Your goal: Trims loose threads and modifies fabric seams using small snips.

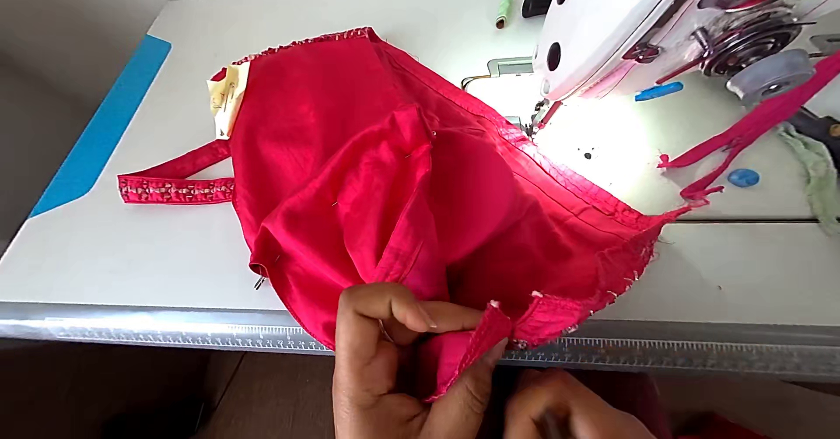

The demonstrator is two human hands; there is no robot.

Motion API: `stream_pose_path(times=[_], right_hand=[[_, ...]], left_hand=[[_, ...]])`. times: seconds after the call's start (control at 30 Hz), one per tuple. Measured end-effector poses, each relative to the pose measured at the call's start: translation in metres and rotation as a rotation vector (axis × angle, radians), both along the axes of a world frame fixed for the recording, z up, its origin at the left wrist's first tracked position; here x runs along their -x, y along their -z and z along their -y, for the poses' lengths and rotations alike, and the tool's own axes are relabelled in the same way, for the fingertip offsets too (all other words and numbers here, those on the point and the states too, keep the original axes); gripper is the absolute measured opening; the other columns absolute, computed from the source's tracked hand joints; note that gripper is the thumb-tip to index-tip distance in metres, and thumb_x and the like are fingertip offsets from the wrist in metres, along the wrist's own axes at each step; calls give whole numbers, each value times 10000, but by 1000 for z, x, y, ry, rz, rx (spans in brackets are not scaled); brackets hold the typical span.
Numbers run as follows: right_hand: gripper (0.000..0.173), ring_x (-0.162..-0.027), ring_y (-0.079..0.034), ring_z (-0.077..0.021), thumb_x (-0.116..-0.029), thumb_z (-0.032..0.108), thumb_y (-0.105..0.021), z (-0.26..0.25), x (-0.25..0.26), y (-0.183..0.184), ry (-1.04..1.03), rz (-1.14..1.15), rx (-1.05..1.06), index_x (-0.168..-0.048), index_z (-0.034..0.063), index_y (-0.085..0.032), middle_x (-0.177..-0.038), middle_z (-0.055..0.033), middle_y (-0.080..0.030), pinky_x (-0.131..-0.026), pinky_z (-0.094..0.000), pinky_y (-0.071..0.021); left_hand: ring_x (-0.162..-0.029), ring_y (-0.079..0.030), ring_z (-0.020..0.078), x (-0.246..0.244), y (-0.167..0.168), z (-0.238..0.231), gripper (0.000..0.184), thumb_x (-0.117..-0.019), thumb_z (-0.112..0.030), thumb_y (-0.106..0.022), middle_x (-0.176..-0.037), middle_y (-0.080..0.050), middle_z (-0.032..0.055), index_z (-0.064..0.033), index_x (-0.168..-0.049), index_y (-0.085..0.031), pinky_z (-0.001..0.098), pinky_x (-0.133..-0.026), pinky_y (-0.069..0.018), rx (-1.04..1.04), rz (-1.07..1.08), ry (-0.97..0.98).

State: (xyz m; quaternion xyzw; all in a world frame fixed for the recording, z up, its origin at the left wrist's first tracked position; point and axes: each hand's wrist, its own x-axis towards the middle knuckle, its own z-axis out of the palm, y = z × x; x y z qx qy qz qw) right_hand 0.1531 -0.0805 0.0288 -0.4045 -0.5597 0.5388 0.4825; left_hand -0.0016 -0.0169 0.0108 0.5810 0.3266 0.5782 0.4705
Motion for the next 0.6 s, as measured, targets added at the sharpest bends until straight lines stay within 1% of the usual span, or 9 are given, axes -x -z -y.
stream_pose_path(times=[0.03, 0.1, 0.13, 0.2, 0.23, 0.33, 0.5, 0.6], right_hand=[[584, -702, -485, -14, -1128, 422, -247, 0, 3, 3, -1, -4, 17, -1060, -52, -580, -796, -28, -518, -633, -177, -405], [539, -658, -483, -13, -1131, 418, -265, -1, 10, 11, 57, -18, 25, -1063, -24, -567, -763, -11, -507, -595, -185, -412], [528, -632, -484, -16, -1127, 434, -267, -1, 13, 13, 80, -36, 23, -1052, -4, -552, -746, -7, -501, -570, -190, -418], [523, -593, -491, -14, -1121, 455, -271, -2, 16, 16, 112, -78, 17, -1028, 21, -549, -720, -1, -499, -525, -189, -430], [520, -581, -483, -11, -1120, 455, -273, -3, 17, 17, 120, -91, 16, -1020, 27, -549, -713, 3, -494, -512, -184, -421], [503, -562, -460, 5, -1118, 455, -282, -4, 17, 15, 124, -105, 25, -1023, 35, -544, -707, 14, -487, -488, -165, -392], [493, -552, -455, 23, -1117, 455, -295, -5, 14, 14, 110, -112, 46, -1014, 42, -543, -700, 29, -485, -478, -151, -388], [480, -552, -447, 28, -1118, 449, -299, -4, 14, 13, 110, -128, 51, -1011, 50, -544, -703, 38, -478, -476, -146, -378]], left_hand=[[-935, -736, 53, -1, 0, 1, 407, -888, 36, -733, -985, -756, -48, -160, -1110, -454, 216, -836, -609, 4, 15, -2], [-940, -735, 54, -1, 0, 1, 398, -891, 34, -730, -983, -749, -47, -164, -1099, -455, 214, -827, -610, 4, 39, 1], [-927, -735, 56, -1, 0, 2, 387, -899, 23, -732, -984, -748, -43, -167, -1095, -457, 209, -802, -612, 4, 47, 6], [-859, -732, 57, -1, 0, 3, 374, -910, 13, -729, -973, -739, -32, -166, -1091, -455, 193, -716, -612, 8, 65, 13], [-842, -732, 59, -2, -1, 3, 374, -909, 13, -730, -971, -742, -28, -167, -1091, -458, 192, -700, -611, 12, 74, 15], [-846, -737, 64, -2, -2, 3, 376, -908, 19, -730, -973, -746, -25, -164, -1091, -457, 197, -710, -616, 17, 80, 15], [-875, -740, 62, -2, 1, 3, 358, -914, 2, -733, -982, -747, -36, -169, -1085, -469, 199, -739, -618, -7, 60, 10], [-878, -736, 53, -3, 1, 3, 335, -916, -15, -736, -977, -746, -40, -166, -1071, -481, 192, -731, -615, -25, 27, -6]])
